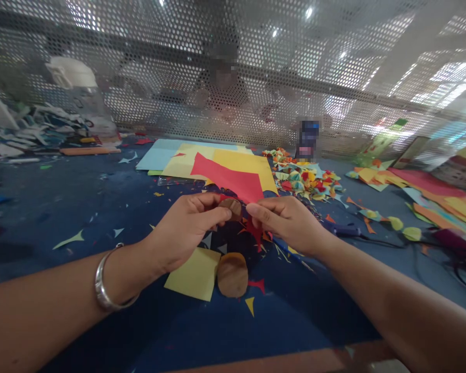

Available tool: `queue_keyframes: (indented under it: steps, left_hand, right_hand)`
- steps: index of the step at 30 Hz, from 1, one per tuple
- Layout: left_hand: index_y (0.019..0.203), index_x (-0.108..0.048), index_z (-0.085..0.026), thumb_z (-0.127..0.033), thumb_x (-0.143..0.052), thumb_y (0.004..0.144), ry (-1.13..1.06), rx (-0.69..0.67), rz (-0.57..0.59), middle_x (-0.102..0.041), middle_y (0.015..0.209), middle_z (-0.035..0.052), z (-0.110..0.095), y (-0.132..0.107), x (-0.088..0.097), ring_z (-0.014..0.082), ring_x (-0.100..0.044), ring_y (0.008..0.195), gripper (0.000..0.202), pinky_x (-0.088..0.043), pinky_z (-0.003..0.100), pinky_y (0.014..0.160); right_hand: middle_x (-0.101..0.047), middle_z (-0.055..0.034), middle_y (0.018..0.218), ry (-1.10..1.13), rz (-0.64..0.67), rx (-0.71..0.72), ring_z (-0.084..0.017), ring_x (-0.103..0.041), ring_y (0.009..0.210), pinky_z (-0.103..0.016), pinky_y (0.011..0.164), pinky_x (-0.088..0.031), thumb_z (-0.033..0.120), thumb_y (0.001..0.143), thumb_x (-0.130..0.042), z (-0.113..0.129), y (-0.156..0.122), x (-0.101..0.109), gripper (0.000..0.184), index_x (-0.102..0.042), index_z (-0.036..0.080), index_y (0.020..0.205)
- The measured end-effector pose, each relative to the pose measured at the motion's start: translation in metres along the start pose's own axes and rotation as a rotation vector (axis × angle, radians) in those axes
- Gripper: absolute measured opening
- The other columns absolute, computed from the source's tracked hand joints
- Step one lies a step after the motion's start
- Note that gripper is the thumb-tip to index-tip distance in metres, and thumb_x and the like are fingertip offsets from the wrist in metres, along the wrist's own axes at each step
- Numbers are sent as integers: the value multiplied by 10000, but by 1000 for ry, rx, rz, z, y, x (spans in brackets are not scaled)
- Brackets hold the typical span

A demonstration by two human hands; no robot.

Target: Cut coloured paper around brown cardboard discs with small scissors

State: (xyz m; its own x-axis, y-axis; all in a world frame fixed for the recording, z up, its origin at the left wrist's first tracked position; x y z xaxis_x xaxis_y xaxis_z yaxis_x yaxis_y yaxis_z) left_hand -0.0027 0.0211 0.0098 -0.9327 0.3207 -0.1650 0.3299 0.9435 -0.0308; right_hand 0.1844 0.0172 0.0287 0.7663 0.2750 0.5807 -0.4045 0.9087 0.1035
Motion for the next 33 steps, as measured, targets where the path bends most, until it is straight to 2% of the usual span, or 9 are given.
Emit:
queue_keyframes:
  steps: [9,12,16,22,28,33]
  left_hand:
    - [790,-779,-199,-168,-722,774,-34,-12,71,-721,779,-21,0,0,-3,82,-547,684,67,-392,222,655]
    - [786,-779,-200,-179,-723,770,-4,-27,67,-711,773,-15,-1,-1,-3,96,-538,682,62,-393,238,660]
    - [794,-762,-183,-232,-745,773,45,-42,55,-680,773,-2,-3,-5,-4,117,-520,695,56,-393,255,670]
    - [815,-751,-188,-258,-749,804,43,-69,35,-651,783,-8,-7,-11,-7,107,-485,693,71,-360,241,633]
    - [840,-769,-191,-264,-747,821,24,-67,22,-710,827,4,-7,-10,-8,101,-522,681,79,-370,231,602]
    - [870,-777,-202,-262,-815,766,-21,-102,26,-737,841,-1,-5,-10,-8,120,-617,763,126,-454,226,709]
  right_hand:
    - [-410,53,521,-20,8,22,-81,-375,495,-240,489,-286,613,947,-534,3,0,0,547,-580,165,636]
    - [-360,71,505,39,6,-5,-74,-334,465,-239,472,-263,638,929,-544,1,0,-1,542,-575,170,657]
    - [-281,90,533,117,-68,-26,-59,-244,444,-238,442,-185,671,901,-564,-1,-1,0,538,-545,179,684]
    - [-265,95,508,218,-162,-19,-60,-216,440,-236,426,-183,671,900,-570,2,-3,0,545,-626,158,725]
    - [-285,87,531,204,-141,1,-58,-224,445,-236,426,-184,657,916,-558,5,-4,-3,535,-627,156,743]
    - [-327,73,562,133,-98,1,-67,-259,464,-241,433,-191,667,921,-537,8,-6,-4,529,-612,168,761]
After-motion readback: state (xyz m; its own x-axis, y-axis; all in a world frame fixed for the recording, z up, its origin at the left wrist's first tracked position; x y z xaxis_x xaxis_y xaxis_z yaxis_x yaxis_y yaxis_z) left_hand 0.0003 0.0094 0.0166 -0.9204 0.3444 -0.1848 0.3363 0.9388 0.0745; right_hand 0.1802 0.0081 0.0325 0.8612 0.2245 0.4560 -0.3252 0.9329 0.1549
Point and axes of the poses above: each hand's wrist, its own y-axis towards the middle knuckle, its own x-axis out of the back of the hand, z = x × y, the point moved 3 cm from there along y, towards the middle knuckle
